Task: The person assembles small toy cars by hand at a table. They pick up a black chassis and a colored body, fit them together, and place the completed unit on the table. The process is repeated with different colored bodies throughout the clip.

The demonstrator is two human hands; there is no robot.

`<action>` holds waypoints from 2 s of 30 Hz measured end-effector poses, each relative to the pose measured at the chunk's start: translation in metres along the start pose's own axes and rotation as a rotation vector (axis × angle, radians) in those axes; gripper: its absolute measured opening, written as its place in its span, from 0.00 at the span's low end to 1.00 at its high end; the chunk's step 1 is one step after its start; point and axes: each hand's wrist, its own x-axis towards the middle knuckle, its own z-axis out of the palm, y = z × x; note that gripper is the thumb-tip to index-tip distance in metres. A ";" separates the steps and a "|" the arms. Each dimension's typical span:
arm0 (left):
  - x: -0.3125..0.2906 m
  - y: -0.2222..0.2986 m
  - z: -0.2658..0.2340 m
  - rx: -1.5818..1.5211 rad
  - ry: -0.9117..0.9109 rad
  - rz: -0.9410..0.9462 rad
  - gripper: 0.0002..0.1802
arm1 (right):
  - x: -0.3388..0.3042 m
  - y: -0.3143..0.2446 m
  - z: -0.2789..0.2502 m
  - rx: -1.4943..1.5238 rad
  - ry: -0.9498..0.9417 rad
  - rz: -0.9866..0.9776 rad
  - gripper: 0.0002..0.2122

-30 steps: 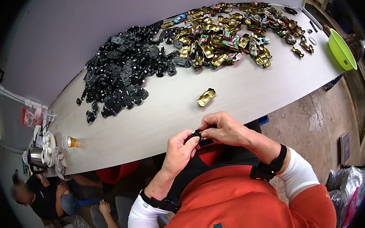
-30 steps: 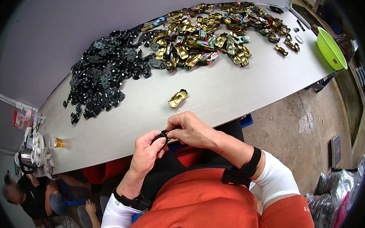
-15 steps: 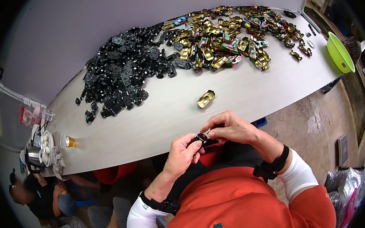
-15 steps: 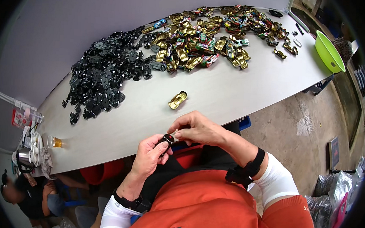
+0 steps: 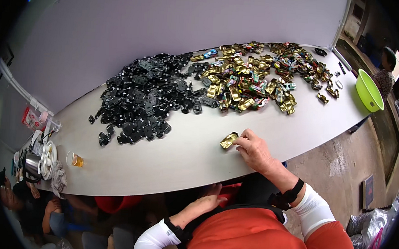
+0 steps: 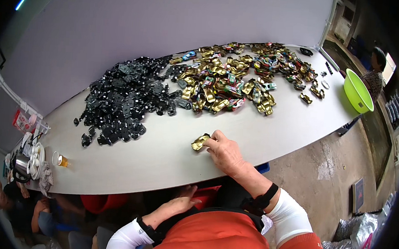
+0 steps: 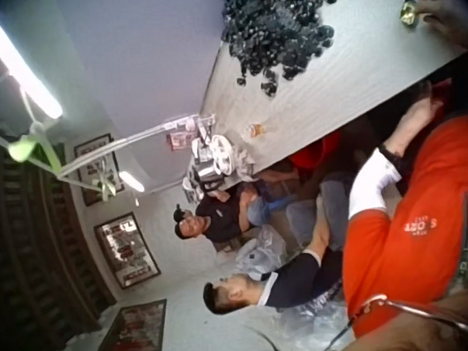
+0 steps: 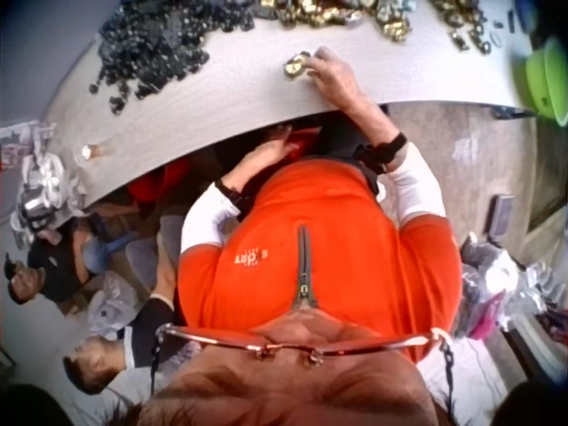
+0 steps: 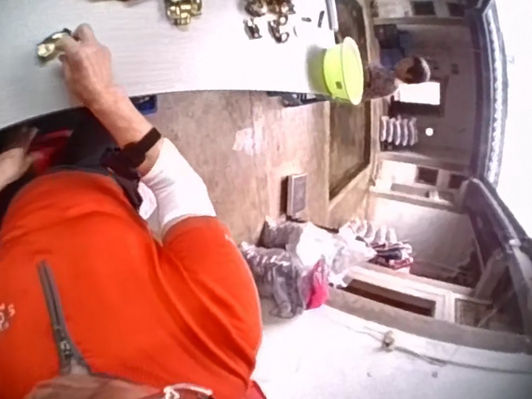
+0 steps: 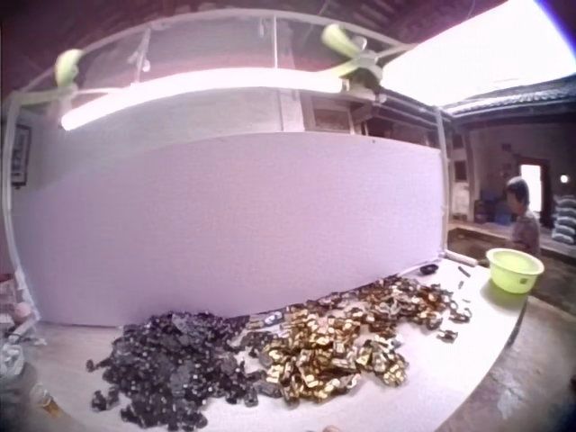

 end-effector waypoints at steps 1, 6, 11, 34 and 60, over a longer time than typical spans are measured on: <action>0.015 0.025 -0.049 -0.161 -0.324 -0.101 0.24 | 0.008 -0.003 0.007 -0.035 -0.005 -0.041 0.08; 0.024 0.060 -0.179 -0.917 -0.362 -0.399 0.11 | 0.022 0.003 0.010 0.001 -0.050 -0.114 0.05; 0.046 -0.047 -0.233 -0.180 0.559 -0.560 0.08 | 0.037 -0.018 -0.002 0.299 -0.177 0.212 0.03; 0.100 0.069 -0.158 -0.508 0.329 -0.182 0.16 | 0.002 -0.035 -0.002 0.659 -0.323 0.303 0.09; 0.070 0.039 -0.158 -2.018 -0.013 -0.352 0.17 | 0.031 -0.006 -0.001 -0.223 -0.341 0.139 0.12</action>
